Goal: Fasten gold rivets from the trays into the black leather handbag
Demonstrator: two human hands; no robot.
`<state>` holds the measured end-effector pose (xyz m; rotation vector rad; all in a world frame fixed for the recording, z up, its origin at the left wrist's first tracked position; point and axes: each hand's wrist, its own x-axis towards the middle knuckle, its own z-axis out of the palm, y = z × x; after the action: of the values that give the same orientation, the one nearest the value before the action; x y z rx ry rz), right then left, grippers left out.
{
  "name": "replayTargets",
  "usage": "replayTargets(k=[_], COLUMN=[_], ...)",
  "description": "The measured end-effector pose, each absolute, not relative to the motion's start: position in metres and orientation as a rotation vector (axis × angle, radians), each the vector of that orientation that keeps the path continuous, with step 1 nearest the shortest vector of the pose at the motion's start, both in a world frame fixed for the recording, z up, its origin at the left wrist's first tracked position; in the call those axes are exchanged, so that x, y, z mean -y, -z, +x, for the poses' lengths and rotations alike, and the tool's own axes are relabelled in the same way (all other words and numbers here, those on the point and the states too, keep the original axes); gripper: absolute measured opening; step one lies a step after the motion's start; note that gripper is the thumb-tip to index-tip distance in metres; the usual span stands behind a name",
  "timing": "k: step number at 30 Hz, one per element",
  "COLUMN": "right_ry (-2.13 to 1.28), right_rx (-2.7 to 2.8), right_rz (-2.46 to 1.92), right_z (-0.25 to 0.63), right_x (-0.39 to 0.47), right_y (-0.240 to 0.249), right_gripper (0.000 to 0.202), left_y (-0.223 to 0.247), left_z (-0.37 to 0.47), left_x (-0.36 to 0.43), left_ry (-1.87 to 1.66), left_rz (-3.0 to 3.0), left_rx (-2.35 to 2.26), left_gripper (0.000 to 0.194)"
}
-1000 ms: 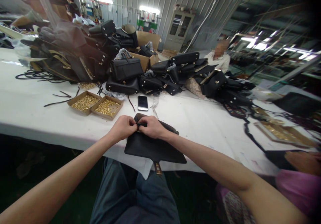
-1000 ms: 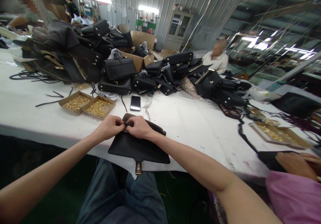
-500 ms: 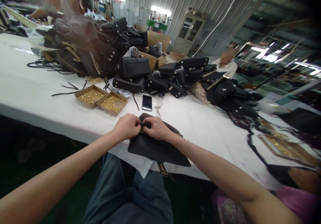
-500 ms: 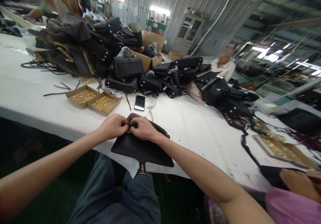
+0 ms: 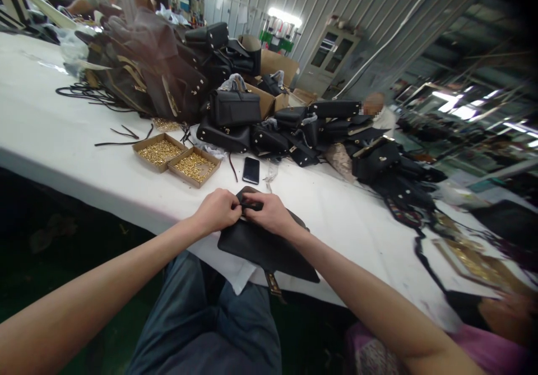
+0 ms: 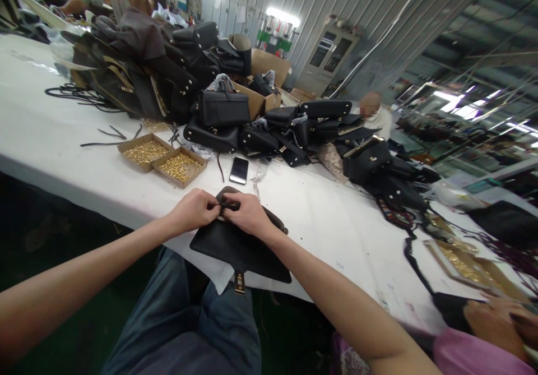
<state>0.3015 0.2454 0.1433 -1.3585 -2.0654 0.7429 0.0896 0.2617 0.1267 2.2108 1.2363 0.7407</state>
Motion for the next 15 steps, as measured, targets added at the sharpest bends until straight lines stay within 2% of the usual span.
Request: replayTargets(k=[8,15], right_ry=[-0.811,-0.807], right_rx=[1.899,1.969], right_rz=[-1.368,-1.315], right_z=[0.2978,0.2975], right_x=[-0.2453,-0.2412], right_y=[-0.1315,-0.1372], right_gripper=[0.045,0.047], left_y=[-0.1259,-0.1257], left_z=[0.0892,0.0883], left_x=[-0.2619,-0.2620], left_ry=[-0.761,-0.764], left_rz=[2.156,2.110], left_rx=[-1.212,-1.135], left_gripper=[0.022,0.019])
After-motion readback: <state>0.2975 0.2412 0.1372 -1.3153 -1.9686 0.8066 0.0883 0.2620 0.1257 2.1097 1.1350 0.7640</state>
